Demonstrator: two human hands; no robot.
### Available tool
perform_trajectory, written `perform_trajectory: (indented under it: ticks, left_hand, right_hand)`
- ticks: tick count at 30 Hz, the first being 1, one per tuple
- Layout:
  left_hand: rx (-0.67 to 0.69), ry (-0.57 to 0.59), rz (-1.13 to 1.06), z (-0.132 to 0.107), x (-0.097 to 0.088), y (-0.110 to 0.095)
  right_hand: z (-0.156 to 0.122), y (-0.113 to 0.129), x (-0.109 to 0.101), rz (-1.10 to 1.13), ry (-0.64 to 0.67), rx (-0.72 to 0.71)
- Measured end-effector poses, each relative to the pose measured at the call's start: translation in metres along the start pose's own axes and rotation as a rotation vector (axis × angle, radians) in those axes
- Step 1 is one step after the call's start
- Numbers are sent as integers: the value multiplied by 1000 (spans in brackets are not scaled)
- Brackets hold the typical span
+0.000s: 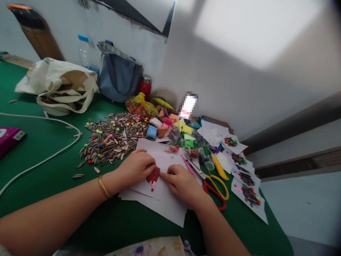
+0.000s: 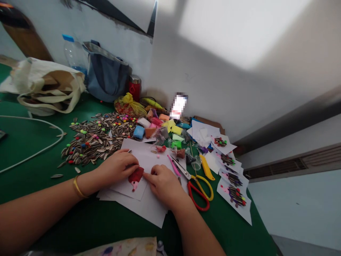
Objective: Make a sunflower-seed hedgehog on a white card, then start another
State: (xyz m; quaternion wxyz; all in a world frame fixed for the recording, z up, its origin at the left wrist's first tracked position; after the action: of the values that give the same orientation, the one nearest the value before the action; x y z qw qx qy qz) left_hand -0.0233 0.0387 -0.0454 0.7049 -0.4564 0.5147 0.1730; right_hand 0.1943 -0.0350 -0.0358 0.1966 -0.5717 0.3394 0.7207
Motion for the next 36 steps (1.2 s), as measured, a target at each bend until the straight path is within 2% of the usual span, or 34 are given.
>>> perform_trajectory:
  ticks: [10, 20, 27, 33, 36]
  left_hand:
    - [0, -18, -1, 0, -1, -1]
    - [4, -12, -7, 0, -1, 0]
    - [9, -15, -3, -1, 0, 0]
    - [12, -13, -8, 0, 0, 0]
    - [10, -15, -12, 1, 1, 1]
  right_hand:
    - [-2, -6, -2, 144, -58, 49]
    - [3, 2, 0, 32, -9, 40]
    - [-2, -7, -3, 255, -124, 111]
    - [1, -1, -2, 150, -25, 91]
    - [3, -1, -1, 140, -24, 102]
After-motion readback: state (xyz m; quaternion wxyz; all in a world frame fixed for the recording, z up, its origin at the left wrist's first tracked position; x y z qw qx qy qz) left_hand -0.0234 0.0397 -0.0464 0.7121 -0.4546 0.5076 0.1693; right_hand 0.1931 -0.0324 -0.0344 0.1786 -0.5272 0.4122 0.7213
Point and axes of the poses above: each hand's wrist, its own z-axis towards the middle knuckle, its own x-axis out of the palm, y = z × x, the point moved 1 cm from there along z, towards the middle knuckle, and after that the axes turned 12 degrees about -x, right-handed, at the moved point
